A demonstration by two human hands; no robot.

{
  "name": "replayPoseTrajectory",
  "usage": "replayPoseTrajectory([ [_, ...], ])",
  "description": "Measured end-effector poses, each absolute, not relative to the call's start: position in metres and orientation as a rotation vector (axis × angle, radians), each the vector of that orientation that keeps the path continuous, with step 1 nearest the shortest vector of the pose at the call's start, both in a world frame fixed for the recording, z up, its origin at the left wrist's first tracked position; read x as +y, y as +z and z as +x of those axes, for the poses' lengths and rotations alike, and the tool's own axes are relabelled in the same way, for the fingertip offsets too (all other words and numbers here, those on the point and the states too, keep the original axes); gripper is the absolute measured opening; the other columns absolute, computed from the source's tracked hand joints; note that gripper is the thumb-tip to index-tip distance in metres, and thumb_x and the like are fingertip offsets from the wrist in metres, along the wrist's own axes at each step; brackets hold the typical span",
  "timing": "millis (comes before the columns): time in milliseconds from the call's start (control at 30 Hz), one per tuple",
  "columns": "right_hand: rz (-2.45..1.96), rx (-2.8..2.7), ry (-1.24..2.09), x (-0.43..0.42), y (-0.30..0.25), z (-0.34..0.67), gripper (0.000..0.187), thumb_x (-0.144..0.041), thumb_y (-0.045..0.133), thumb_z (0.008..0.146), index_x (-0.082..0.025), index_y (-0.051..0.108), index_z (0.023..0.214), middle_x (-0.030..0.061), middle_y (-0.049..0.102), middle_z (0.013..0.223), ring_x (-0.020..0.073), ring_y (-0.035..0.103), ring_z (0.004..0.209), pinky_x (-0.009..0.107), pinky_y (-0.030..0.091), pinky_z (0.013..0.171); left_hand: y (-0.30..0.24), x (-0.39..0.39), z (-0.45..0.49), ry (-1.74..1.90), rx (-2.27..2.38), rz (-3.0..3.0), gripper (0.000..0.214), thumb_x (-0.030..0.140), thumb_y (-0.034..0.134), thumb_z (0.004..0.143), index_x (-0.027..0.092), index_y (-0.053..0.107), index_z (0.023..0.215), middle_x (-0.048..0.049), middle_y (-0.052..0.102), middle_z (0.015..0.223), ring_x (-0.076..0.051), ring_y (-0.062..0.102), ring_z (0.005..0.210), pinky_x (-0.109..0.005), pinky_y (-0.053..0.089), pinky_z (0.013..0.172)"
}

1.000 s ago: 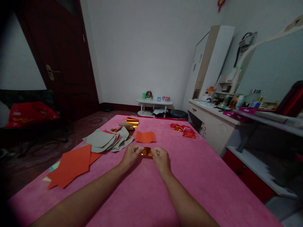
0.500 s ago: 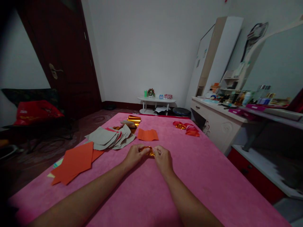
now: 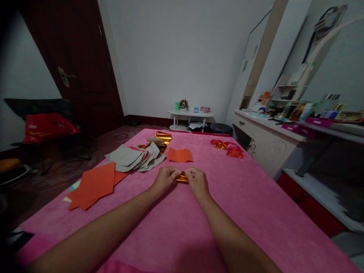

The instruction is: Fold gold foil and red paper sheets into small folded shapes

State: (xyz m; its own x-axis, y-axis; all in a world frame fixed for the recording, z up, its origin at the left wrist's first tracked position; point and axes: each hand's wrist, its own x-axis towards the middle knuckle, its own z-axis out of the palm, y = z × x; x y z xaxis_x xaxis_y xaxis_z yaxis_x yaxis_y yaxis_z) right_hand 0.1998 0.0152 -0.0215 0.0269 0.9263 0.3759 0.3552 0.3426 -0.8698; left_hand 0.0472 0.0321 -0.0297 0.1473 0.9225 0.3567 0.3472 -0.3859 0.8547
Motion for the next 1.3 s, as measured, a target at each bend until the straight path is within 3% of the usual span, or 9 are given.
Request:
replayPoseTrajectory([
  [133, -1.212, -1.451, 0.706, 0.021, -0.023, 0.213, 0.027, -0.039, 0.055, 0.074, -0.017, 0.054, 0.058, -0.0031, 0.047, 0.054, 0.0122, 0.043, 0.052, 0.023, 0.031, 0.050, -0.029, 0.042, 0.030, 1.319, 1.286, 1.734, 0.035, 0.035, 0.058, 0.076, 0.014, 0.053, 0.048, 0.0038, 0.045, 0.045, -0.009, 0.039, 0.046, -0.022, 0.024, 0.047],
  [233, -1.229, -1.358, 0.734, 0.026, -0.024, 0.225, 0.030, -0.043, 0.053, 0.073, -0.017, 0.053, 0.058, -0.0044, 0.043, 0.048, 0.0109, 0.038, 0.046, 0.023, 0.027, 0.045, -0.024, 0.047, 0.016, 1.414, 1.287, 1.656, 0.035, 0.037, 0.052, 0.081, 0.014, 0.055, 0.054, 0.0037, 0.045, 0.047, -0.009, 0.040, 0.046, -0.021, 0.028, 0.046],
  [333, -1.234, -1.320, 0.804, 0.029, -0.024, 0.231, 0.031, -0.045, 0.056, 0.070, -0.016, 0.057, 0.061, -0.0046, 0.044, 0.046, 0.0095, 0.034, 0.041, 0.022, 0.024, 0.041, -0.020, 0.043, 0.017, 1.415, 1.159, 1.668, 0.033, 0.039, 0.049, 0.085, 0.013, 0.062, 0.070, 0.0013, 0.055, 0.057, -0.010, 0.049, 0.053, -0.021, 0.038, 0.051],
  [400, -1.234, -1.306, 0.851, 0.029, -0.022, 0.230, 0.031, -0.045, 0.057, 0.069, -0.014, 0.062, 0.068, -0.0036, 0.049, 0.048, 0.0093, 0.035, 0.040, 0.022, 0.024, 0.040, -0.019, 0.038, 0.024, 1.338, 1.030, 1.715, 0.027, 0.037, 0.062, 0.077, 0.012, 0.067, 0.088, -0.0022, 0.065, 0.072, -0.011, 0.057, 0.062, -0.022, 0.045, 0.057],
  [533, -1.245, -1.281, 0.909, 0.029, -0.020, 0.227, 0.033, -0.044, 0.058, 0.069, -0.013, 0.065, 0.078, -0.0001, 0.057, 0.056, 0.0114, 0.045, 0.045, 0.021, 0.031, 0.042, -0.019, 0.031, 0.038, 1.204, 0.877, 1.766, 0.048, 0.030, 0.072, 0.070, 0.014, 0.063, 0.115, -0.0084, 0.069, 0.095, -0.016, 0.063, 0.076, -0.028, 0.052, 0.069],
  [667, -1.250, -1.273, 0.911, 0.031, -0.022, 0.225, 0.031, -0.042, 0.059, 0.068, -0.013, 0.065, 0.078, 0.0045, 0.064, 0.068, 0.0149, 0.055, 0.057, 0.022, 0.038, 0.047, -0.019, 0.032, 0.038, 1.172, 0.870, 1.791, 0.035, 0.027, 0.067, 0.074, 0.012, 0.069, 0.106, -0.0110, 0.070, 0.099, -0.020, 0.064, 0.082, -0.033, 0.053, 0.075],
  [800, -1.242, -1.291, 0.894, 0.033, -0.027, 0.224, 0.031, -0.043, 0.057, 0.070, -0.014, 0.064, 0.078, 0.0054, 0.065, 0.070, 0.0172, 0.057, 0.061, 0.024, 0.041, 0.050, -0.016, 0.032, 0.035, 1.180, 0.893, 1.842, 0.027, 0.024, 0.067, 0.074, 0.014, 0.073, 0.099, -0.0088, 0.071, 0.091, -0.019, 0.062, 0.080, -0.031, 0.050, 0.075],
  [1100, -1.261, -1.401, 0.744, 0.032, -0.031, 0.219, 0.028, -0.042, 0.052, 0.075, -0.016, 0.062, 0.072, 0.0024, 0.062, 0.064, 0.0164, 0.055, 0.058, 0.024, 0.040, 0.050, -0.013, 0.029, 0.040, 1.201, 0.956, 1.791, 0.029, 0.015, 0.065, 0.067, 0.014, 0.075, 0.094, -0.0048, 0.069, 0.076, -0.013, 0.055, 0.064, -0.022, 0.043, 0.059],
  [1300, -1.298, -1.509, 0.568, 0.022, -0.025, 0.215, 0.030, -0.043, 0.049, 0.080, -0.018, 0.063, 0.070, -0.0001, 0.059, 0.057, 0.0156, 0.052, 0.054, 0.024, 0.037, 0.050, -0.017, 0.033, 0.043, 1.205, 1.052, 1.620, 0.029, 0.020, 0.055, 0.073, 0.008, 0.075, 0.089, -0.0042, 0.066, 0.058, -0.010, 0.049, 0.046, -0.020, 0.037, 0.047],
])
